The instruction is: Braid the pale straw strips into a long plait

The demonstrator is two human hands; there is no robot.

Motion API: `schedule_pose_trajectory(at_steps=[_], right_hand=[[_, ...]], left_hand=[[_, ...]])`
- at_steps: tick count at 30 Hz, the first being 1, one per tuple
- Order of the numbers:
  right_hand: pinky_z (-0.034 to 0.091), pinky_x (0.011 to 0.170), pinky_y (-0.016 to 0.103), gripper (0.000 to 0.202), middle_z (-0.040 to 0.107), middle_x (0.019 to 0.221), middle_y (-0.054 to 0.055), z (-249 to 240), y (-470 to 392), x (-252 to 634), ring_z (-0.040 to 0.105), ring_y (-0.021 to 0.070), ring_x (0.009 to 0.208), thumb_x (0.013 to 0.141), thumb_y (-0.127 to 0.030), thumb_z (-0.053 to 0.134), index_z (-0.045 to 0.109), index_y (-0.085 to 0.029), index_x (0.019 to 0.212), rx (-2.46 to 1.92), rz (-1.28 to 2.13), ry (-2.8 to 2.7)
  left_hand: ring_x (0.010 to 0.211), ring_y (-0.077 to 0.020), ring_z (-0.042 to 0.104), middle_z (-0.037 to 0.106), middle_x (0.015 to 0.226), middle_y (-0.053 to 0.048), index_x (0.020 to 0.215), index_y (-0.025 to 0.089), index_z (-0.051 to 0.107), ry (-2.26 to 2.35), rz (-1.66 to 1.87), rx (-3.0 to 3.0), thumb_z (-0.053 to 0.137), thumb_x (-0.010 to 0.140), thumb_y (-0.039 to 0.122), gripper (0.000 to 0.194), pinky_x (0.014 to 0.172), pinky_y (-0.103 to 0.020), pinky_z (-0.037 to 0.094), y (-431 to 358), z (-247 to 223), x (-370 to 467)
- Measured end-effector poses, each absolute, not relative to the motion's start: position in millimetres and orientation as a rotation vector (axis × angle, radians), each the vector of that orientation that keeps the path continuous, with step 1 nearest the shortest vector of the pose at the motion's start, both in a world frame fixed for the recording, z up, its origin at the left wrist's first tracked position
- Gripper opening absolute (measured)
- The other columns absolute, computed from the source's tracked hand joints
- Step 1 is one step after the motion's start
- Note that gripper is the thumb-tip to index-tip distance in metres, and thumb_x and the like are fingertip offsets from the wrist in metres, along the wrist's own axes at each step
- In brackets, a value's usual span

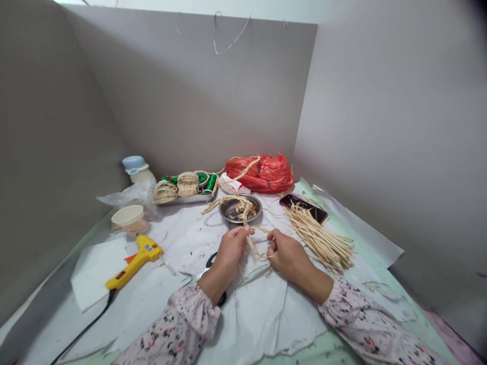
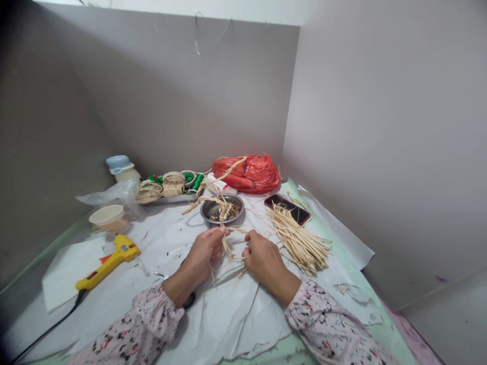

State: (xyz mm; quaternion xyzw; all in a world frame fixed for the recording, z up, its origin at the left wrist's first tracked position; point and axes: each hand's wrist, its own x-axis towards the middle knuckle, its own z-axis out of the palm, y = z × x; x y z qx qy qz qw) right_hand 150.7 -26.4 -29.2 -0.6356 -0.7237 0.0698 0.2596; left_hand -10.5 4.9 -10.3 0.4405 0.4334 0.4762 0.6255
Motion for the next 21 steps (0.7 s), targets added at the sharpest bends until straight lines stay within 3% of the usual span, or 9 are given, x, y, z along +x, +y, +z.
schedule_pose_trajectory(at_steps=[6, 12, 21], right_hand=[[0.040, 0.064, 0.031, 0.030, 0.063, 0.094, 0.013, -25.0, -30.4, 146.1, 0.063, 0.0254, 0.079, 0.085, -0.042, 0.057, 0.058, -0.014, 0.098, -1.932, -0.010, -1.913], [0.040, 0.072, 0.027, 0.017, 0.065, 0.095, 0.007, -26.7, -24.5, 149.9, 0.062, 0.0189, 0.083, 0.088, -0.029, 0.054, 0.065, -0.018, 0.094, -1.816, 0.130, -1.994], [0.034, 0.065, 0.025, 0.008, 0.063, 0.077, 0.004, -32.1, -18.0, 151.2, 0.055, 0.0149, 0.069, 0.079, -0.018, 0.053, 0.061, -0.017, 0.079, -1.741, 0.192, -1.952]], left_hand=[[0.041, -0.0037, 0.017, 0.024, 0.047, 0.011, 0.078, 0.014, 0.059, 1.024, 1.109, 0.996, 0.065, 0.074, 0.044, 0.031, 0.041, -0.020, 0.009, 2.1, -6.4, -9.6], [0.042, -0.0040, 0.017, 0.025, 0.048, 0.011, 0.078, 0.013, 0.060, 1.005, 1.109, 1.038, 0.065, 0.073, 0.046, 0.034, 0.042, -0.020, 0.010, 1.0, -6.2, -8.7], [0.042, -0.0045, 0.015, 0.023, 0.048, 0.011, 0.079, 0.013, 0.059, 1.009, 1.071, 1.037, 0.063, 0.074, 0.045, 0.032, 0.041, -0.022, 0.009, 2.1, -10.7, -8.7]])
